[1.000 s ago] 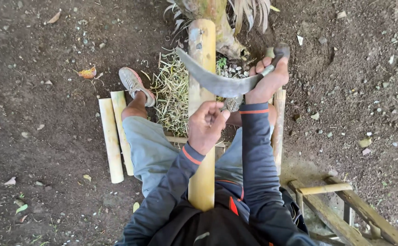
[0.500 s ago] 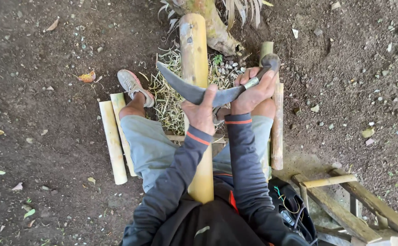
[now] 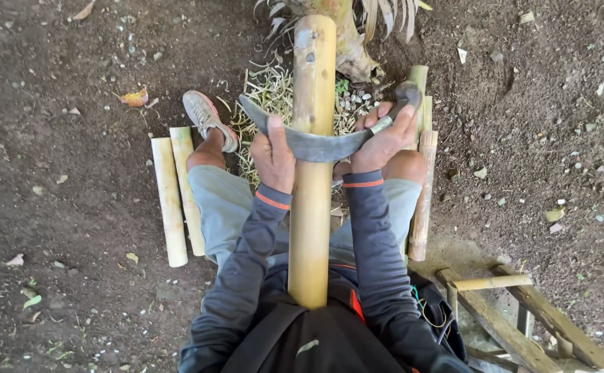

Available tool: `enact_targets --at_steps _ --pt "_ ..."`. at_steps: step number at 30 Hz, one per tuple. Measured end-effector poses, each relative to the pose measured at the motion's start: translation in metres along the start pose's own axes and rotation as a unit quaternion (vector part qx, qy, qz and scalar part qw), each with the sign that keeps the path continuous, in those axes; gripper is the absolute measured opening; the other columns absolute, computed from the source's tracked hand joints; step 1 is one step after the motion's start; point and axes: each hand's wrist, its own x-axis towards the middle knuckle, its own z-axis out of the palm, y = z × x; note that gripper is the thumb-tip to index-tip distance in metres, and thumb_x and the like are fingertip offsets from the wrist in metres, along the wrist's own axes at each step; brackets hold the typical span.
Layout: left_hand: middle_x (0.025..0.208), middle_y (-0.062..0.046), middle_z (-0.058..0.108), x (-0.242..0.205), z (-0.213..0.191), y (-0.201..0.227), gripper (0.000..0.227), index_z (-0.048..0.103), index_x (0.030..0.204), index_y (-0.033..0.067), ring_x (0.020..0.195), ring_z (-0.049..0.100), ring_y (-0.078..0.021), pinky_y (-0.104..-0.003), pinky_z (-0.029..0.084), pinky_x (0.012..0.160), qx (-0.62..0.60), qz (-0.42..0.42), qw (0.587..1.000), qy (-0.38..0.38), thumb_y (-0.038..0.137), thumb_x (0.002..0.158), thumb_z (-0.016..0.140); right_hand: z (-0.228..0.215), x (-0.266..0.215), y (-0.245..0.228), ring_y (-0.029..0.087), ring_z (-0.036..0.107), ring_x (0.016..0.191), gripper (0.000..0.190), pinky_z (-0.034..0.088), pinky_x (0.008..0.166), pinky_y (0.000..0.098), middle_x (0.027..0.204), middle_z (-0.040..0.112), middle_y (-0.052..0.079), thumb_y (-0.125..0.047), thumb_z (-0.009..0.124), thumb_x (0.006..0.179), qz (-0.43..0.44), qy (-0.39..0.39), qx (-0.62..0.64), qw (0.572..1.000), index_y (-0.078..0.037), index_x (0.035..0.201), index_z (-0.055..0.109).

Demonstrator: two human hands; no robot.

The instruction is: Using a curved knife to strip the outer bark from a length of bamboo.

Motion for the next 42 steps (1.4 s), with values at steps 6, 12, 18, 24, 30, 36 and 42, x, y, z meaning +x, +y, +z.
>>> enact_targets --at_steps 6,12,18,24,30,36,42 --pt "0.071 -0.003 0.061 -0.008 -0.012 0.045 0.034 0.055 0.094 0.0023 0.056 0.054 -0.0093 -0.027 0.044 0.051 -0.163 -0.052 0.969 -0.176 0.031 0.111 0.054 -0.005 -0.003 -0.008 0.014 0.05 0.057 0.025 0.042 0.045 0.0318 0.08 0.055 0.005 -0.031 0.044 0.11 0.0 -0.029 0.037 0.999 -0.007 0.113 0.048" --pt "0.068 -0.003 0.059 -0.006 -0.012 0.034 0.032 0.053 0.092 0.0023 0.053 0.053 -0.0088 -0.027 0.043 0.047 -0.126 -0.043 0.979 -0.152 0.028 0.111 0.054 -0.017 0.001 0.005 0.015 0.05 0.057 0.025 0.044 0.045 0.0335 0.08 0.054 0.006 -0.029 0.044 0.111 0.0 -0.029 -0.01 1.0 -0.004 0.109 0.048" --pt "0.058 0.0 0.051 -0.003 -0.011 0.006 0.046 0.052 0.074 0.0052 0.043 0.049 -0.0086 -0.028 0.039 0.037 -0.125 -0.092 0.988 -0.022 0.033 0.111 0.051 -0.015 0.014 0.012 0.018 0.053 0.052 0.023 0.046 0.043 0.0331 0.075 0.056 0.008 -0.024 0.048 0.106 0.062 -0.019 -0.1 0.993 -0.003 0.114 0.052" --pt "0.066 -0.001 0.043 0.004 -0.028 -0.011 0.052 0.051 0.08 0.0004 0.062 0.039 -0.0134 -0.034 0.033 0.055 0.048 0.061 0.996 0.038 0.035 0.118 0.049 -0.016 0.001 -0.057 0.024 0.062 0.092 0.03 0.056 0.083 0.0388 0.106 0.06 0.012 -0.006 0.064 0.107 -0.277 -0.187 -0.493 0.804 -0.002 0.134 0.054" --pt "0.063 -0.005 0.047 0.012 -0.016 0.03 0.042 0.057 0.088 -0.0008 0.056 0.044 -0.0138 -0.036 0.037 0.053 0.061 0.127 0.989 -0.048 0.031 0.113 0.047 0.014 -0.02 -0.088 0.029 0.066 0.101 0.032 0.056 0.084 0.0343 0.118 0.063 0.018 -0.006 0.074 0.094 -0.226 -0.488 -0.497 0.681 0.001 0.124 0.065" --pt "0.064 -0.01 0.052 0.007 -0.018 0.041 0.035 0.061 0.092 -0.001 0.054 0.051 -0.0198 -0.039 0.04 0.054 0.074 0.195 0.973 -0.1 0.025 0.112 0.049 0.022 0.004 -0.069 0.021 0.067 0.084 0.02 0.054 0.075 0.0326 0.094 0.07 0.011 -0.01 0.077 0.093 0.023 -0.668 -0.387 0.635 -0.001 0.11 0.072" --pt "0.064 -0.01 0.05 0.004 -0.017 0.039 0.036 0.059 0.089 -0.0003 0.054 0.049 -0.0201 -0.039 0.038 0.054 0.095 0.207 0.97 -0.09 0.024 0.113 0.049 0.023 0.007 -0.065 0.015 0.066 0.071 0.008 0.053 0.065 0.0314 0.077 0.07 0.004 -0.009 0.073 0.093 0.023 -0.654 -0.427 0.625 -0.001 0.092 0.072"
